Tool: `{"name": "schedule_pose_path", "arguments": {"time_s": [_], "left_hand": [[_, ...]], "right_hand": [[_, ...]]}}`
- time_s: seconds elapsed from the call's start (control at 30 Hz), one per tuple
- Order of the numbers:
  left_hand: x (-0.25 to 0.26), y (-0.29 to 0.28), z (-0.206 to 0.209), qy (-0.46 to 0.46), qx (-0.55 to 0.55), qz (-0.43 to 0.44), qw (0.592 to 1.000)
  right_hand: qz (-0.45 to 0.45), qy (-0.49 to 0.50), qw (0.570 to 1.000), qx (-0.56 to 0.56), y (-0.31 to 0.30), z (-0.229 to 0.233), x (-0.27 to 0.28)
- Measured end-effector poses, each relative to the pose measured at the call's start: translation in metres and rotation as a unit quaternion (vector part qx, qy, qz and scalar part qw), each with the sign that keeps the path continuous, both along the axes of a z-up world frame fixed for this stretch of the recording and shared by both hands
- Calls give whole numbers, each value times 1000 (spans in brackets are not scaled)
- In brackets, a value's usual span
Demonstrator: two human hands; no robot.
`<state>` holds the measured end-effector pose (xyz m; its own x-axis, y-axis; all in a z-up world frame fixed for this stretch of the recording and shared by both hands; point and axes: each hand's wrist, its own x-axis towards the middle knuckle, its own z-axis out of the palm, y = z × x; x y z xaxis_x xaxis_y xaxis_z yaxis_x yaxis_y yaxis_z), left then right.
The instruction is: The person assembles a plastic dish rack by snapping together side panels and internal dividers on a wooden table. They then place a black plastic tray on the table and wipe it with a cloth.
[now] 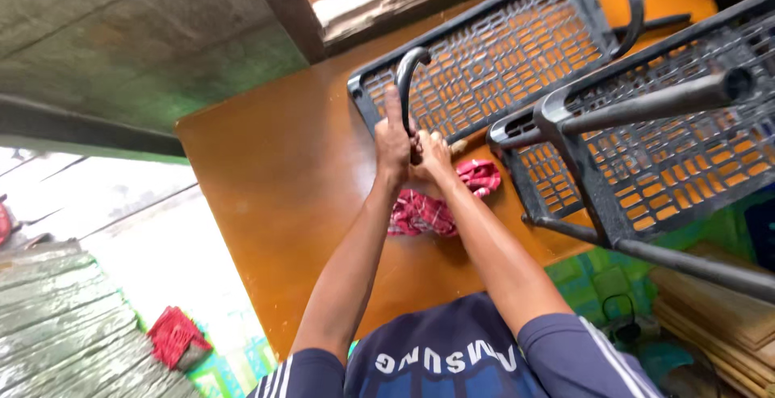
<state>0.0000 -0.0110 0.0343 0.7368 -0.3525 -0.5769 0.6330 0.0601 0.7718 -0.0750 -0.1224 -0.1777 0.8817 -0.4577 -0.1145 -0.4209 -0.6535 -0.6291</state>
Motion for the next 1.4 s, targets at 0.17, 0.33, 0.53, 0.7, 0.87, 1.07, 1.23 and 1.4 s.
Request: {"name": "schedule_pose_path", "arguments": {"time_s": [0.17,0.33,0.53,0.7,0.87,1.07,1.23,1.4], "left_hand": [[-16,19,6,-79,-150,6,985],[-9,49,-12,16,-213,19,977],[-24,70,-30,0,-229,-23,973],[-20,106,-46,-2,-178,100,979],[-21,145,-70,-33,-74,179,980],[-39,166,-111,7,-75,227,971],[-73,158,-143,-9,-21,209,978],[-114,141,-140,-31,-66,245,967]], "right_hand": [[33,-14,999,-32,13,35,-17],[-33,-58,989,130,16,82,-48],[179,-124,959,-180,49,101,-144],[66,9,981,-181,42,92,-186],[67,21,988,-135,29,89,-203],[77,46,988,-129,29,93,-200],[88,51,989,-107,25,93,-202],[76,64,994,-36,19,107,-193]]}}
